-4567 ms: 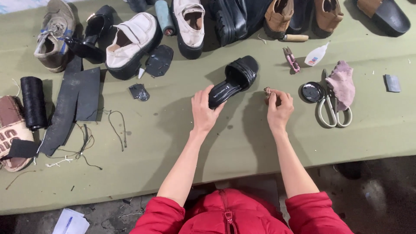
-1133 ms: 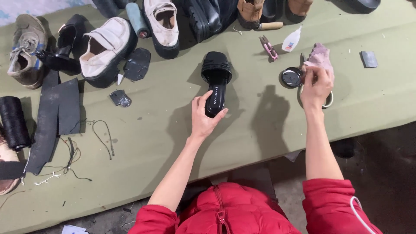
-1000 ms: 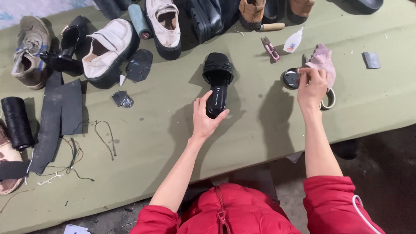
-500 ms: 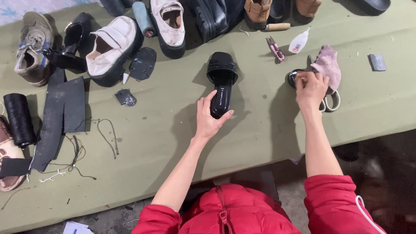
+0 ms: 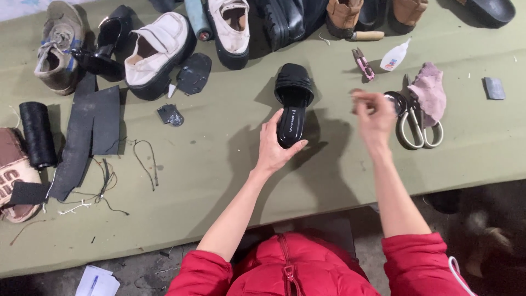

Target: A person is repairing the heel of a black sandal by inspecting it and applying a small component.

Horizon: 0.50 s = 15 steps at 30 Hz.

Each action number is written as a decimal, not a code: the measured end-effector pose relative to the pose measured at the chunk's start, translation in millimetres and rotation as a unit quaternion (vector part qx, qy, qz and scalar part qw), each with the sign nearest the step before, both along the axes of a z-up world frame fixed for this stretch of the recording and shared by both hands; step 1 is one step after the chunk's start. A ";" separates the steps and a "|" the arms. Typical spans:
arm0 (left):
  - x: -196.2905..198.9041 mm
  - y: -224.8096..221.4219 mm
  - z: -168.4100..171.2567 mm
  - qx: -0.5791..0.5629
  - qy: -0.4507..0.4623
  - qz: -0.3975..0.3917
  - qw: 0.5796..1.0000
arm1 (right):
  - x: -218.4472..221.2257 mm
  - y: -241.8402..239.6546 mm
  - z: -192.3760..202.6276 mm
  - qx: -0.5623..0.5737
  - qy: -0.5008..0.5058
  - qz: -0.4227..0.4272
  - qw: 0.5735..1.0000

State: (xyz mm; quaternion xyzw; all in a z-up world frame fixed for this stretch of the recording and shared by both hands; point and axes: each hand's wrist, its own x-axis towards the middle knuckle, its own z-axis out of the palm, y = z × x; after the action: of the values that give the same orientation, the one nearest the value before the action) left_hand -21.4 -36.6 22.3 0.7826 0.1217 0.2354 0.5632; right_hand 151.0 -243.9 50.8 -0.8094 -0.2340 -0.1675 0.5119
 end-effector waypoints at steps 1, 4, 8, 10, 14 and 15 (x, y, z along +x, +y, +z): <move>-1.3 -0.6 2.6 0.000 0.001 0.002 1.000 | -12.2 15.8 5.9 0.000 0.001 0.002 1.000; -2.6 1.3 9.4 -0.026 0.051 -0.007 0.998 | -41.6 57.5 17.7 -0.009 0.022 0.054 0.998; -1.8 4.7 4.1 -0.008 0.054 -0.019 0.998 | -52.1 80.5 12.8 -0.107 -0.064 0.113 0.986; -1.2 5.6 1.4 -0.004 0.063 -0.022 0.998 | -49.0 85.5 8.5 -0.125 -0.095 0.123 0.980; -1.1 5.0 3.7 -0.005 0.106 -0.029 0.994 | -45.4 95.7 3.4 -0.169 -0.144 0.112 0.969; -0.6 4.9 4.8 0.002 0.119 -0.028 0.992 | -45.8 99.0 3.6 -0.182 -0.156 0.102 0.965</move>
State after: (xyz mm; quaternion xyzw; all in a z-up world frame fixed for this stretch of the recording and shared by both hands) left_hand -22.0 -31.7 27.1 0.8091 0.1657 0.1247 0.5499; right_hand 105.2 -144.9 54.4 -0.8246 -0.4188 -0.1932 0.3274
